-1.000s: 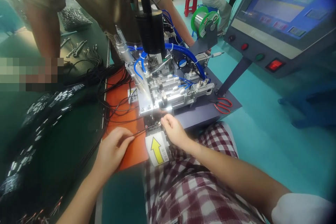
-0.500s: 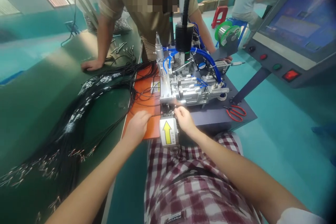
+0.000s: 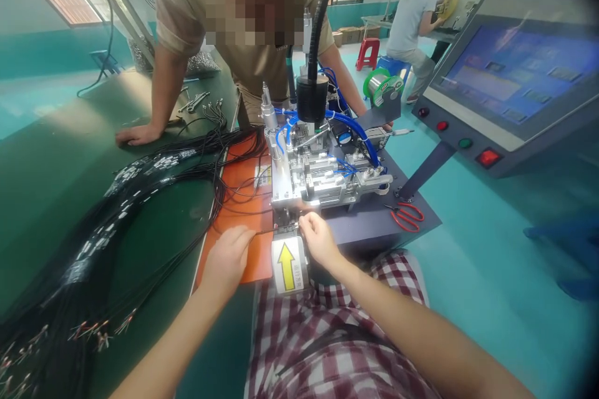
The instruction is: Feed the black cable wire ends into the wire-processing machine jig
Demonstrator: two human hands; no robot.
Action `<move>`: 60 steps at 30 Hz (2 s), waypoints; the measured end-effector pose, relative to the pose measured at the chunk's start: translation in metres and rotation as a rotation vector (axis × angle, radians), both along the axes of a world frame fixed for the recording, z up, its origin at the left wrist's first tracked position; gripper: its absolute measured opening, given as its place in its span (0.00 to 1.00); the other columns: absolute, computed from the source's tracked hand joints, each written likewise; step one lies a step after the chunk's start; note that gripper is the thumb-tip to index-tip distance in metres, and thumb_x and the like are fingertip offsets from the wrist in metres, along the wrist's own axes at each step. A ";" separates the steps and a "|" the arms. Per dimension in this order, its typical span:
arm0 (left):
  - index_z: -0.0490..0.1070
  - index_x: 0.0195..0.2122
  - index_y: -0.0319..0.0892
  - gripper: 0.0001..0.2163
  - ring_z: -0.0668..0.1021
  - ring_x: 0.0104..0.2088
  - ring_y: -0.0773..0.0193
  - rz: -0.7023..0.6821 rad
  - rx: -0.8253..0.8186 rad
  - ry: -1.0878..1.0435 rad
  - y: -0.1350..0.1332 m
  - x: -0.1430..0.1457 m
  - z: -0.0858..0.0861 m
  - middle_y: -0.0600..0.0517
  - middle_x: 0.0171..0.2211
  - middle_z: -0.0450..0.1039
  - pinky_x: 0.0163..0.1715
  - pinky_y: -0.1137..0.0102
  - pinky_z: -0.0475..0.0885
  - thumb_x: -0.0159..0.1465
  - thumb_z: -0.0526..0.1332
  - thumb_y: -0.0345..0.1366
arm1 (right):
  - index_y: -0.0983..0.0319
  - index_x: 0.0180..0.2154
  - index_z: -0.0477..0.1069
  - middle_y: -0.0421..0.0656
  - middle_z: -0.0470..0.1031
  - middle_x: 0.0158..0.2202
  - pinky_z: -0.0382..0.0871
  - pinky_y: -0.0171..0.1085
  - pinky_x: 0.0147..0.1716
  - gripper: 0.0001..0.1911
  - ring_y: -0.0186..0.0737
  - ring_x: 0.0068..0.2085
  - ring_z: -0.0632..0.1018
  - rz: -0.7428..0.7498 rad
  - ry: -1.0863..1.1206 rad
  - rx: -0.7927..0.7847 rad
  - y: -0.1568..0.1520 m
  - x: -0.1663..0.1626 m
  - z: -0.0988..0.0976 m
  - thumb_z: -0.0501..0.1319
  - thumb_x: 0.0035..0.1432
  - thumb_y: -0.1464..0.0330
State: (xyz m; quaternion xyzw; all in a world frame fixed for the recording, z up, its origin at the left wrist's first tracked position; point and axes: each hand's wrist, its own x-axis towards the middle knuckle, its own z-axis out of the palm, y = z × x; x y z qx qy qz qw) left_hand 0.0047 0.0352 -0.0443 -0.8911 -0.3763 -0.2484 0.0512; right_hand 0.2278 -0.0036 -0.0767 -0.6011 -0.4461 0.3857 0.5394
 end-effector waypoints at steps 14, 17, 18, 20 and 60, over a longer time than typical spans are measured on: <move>0.71 0.51 0.41 0.14 0.77 0.47 0.57 0.051 -0.235 0.050 -0.003 0.004 -0.011 0.46 0.51 0.73 0.46 0.56 0.76 0.68 0.61 0.41 | 0.58 0.24 0.58 0.33 0.56 0.20 0.54 0.35 0.23 0.22 0.33 0.23 0.59 0.044 0.007 0.000 -0.004 0.005 -0.004 0.60 0.57 0.50; 0.70 0.52 0.40 0.15 0.77 0.48 0.57 0.060 -0.250 0.029 -0.004 0.007 -0.011 0.46 0.51 0.73 0.46 0.56 0.76 0.68 0.61 0.41 | 0.58 0.24 0.58 0.33 0.56 0.20 0.53 0.34 0.22 0.23 0.32 0.22 0.58 0.037 -0.002 0.005 -0.007 0.006 -0.004 0.61 0.56 0.49; 0.70 0.53 0.41 0.15 0.77 0.48 0.57 0.059 -0.251 0.025 -0.004 0.008 -0.011 0.45 0.52 0.72 0.47 0.56 0.76 0.68 0.61 0.41 | 0.58 0.24 0.58 0.33 0.56 0.20 0.53 0.34 0.22 0.23 0.31 0.22 0.58 0.036 -0.004 0.008 -0.008 0.006 -0.004 0.62 0.56 0.48; 0.70 0.53 0.41 0.15 0.77 0.48 0.57 0.054 -0.250 0.028 -0.005 0.010 -0.010 0.45 0.52 0.72 0.47 0.56 0.76 0.68 0.61 0.41 | 0.58 0.24 0.58 0.33 0.57 0.20 0.52 0.34 0.21 0.24 0.31 0.21 0.58 0.037 -0.004 0.017 -0.010 0.006 -0.003 0.62 0.55 0.48; 0.77 0.42 0.40 0.14 0.80 0.41 0.54 -0.015 0.006 -0.020 0.003 -0.006 -0.011 0.44 0.41 0.80 0.40 0.63 0.77 0.68 0.51 0.29 | 0.59 0.28 0.64 0.34 0.62 0.17 0.59 0.35 0.21 0.31 0.32 0.19 0.63 -0.102 0.058 -0.199 -0.046 0.032 -0.036 0.49 0.58 0.38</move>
